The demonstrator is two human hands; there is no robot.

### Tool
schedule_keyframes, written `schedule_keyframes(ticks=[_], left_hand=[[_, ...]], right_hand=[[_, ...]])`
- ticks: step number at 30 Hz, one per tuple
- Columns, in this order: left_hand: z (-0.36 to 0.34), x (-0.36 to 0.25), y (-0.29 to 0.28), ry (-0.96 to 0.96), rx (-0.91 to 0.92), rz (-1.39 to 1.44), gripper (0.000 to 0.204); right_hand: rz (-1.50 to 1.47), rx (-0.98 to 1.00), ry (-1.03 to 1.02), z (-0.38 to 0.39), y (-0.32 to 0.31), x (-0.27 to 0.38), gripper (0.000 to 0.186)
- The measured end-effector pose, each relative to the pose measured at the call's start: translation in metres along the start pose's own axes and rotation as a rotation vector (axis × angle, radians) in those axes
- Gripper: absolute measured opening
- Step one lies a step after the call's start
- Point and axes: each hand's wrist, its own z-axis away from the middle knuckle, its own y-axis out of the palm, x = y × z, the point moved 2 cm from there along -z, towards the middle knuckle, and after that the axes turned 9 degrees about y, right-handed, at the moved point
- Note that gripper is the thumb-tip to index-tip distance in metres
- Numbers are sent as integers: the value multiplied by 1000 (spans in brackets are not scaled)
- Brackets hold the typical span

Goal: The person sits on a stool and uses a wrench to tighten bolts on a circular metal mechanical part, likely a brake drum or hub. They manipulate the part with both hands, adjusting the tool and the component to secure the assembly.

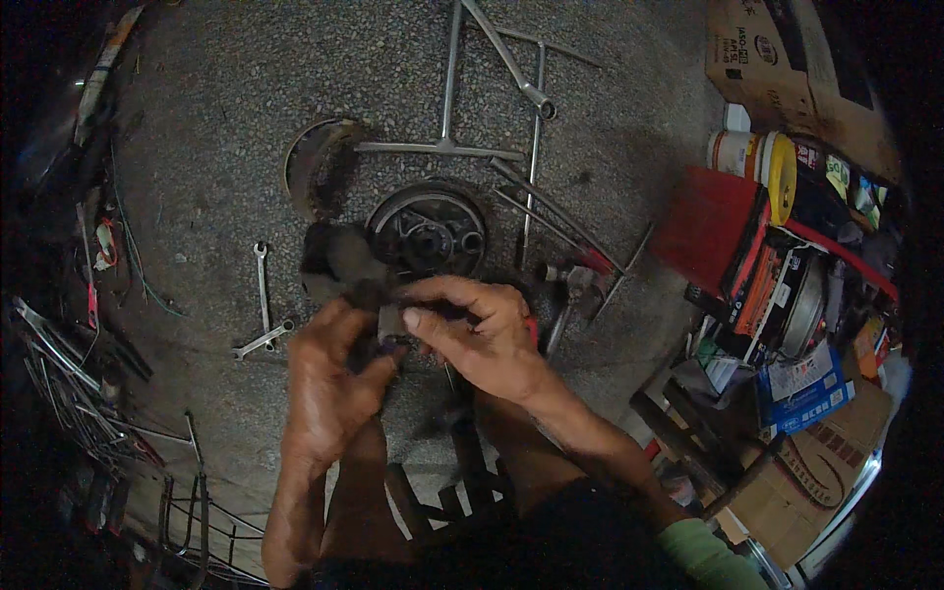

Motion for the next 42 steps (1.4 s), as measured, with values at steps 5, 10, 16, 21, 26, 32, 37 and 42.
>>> schedule_keyframes(ticks=[5,10,16,21,26,32,37,42], left_hand=[[-2,-6,-5,-95,0,77,18],[1,5,-8,-147,-124,256,14],[6,4,6,-195,-174,244,19],[6,14,-34,-304,-413,217,21],[-6,15,-89,-136,-744,176,38],[-11,38,-92,-12,-779,-89,48],[4,10,-3,124,-415,-306,29],[-2,11,72,688,111,-617,39]], right_hand=[[-354,-129,194,1,-2,-14,24],[-502,-225,247,1,-15,-7,16],[-676,-203,262,1,-7,-6,19],[-738,-365,248,6,-27,-13,20],[-343,-672,158,11,-90,-42,19],[619,-788,-153,17,-100,-47,21],[777,-703,-169,8,-83,-54,19],[729,-636,-112,-4,-80,-68,21]])
